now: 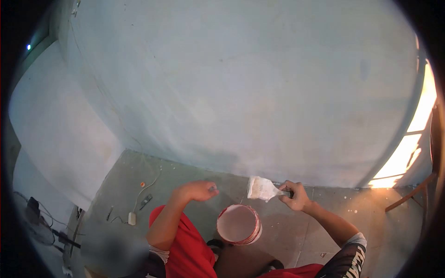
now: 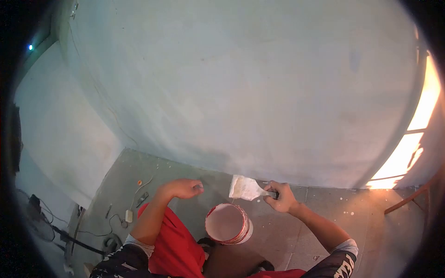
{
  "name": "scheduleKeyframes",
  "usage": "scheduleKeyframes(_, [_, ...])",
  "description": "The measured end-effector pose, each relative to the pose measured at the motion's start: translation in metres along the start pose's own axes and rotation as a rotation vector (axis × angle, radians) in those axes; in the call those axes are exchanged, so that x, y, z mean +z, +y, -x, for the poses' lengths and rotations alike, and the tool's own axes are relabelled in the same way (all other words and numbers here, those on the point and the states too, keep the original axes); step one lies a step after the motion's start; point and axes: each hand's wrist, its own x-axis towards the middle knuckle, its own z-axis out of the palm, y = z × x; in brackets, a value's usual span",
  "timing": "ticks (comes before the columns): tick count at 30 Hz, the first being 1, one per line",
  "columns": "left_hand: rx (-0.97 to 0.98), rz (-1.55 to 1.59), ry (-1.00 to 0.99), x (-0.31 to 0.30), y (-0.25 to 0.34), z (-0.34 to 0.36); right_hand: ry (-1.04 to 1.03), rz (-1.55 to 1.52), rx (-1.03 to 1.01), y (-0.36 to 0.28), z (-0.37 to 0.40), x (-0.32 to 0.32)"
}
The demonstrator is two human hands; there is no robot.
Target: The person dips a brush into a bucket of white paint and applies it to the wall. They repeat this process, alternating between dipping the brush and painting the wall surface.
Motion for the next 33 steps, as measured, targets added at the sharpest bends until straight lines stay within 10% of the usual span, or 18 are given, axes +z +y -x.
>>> scheduleKeyframes(11, [0.391,-0.040,0.058,0.021,0.030,-0.025,0.277,0.119,0.146,-0.049,0.006,-0.042])
scheduleKeyframes(26, [0.848,-0.060,-0.050,0.057,0.051,-0.007,0.818,0.972,-0.088,-0.359,-0.134,-0.069])
scheduleKeyframes(33, [0.958,-0.017,-0.138,0.064,0.047,-0.013,0.943,1.035,-0.096,-0.397,-0.200,-0.088])
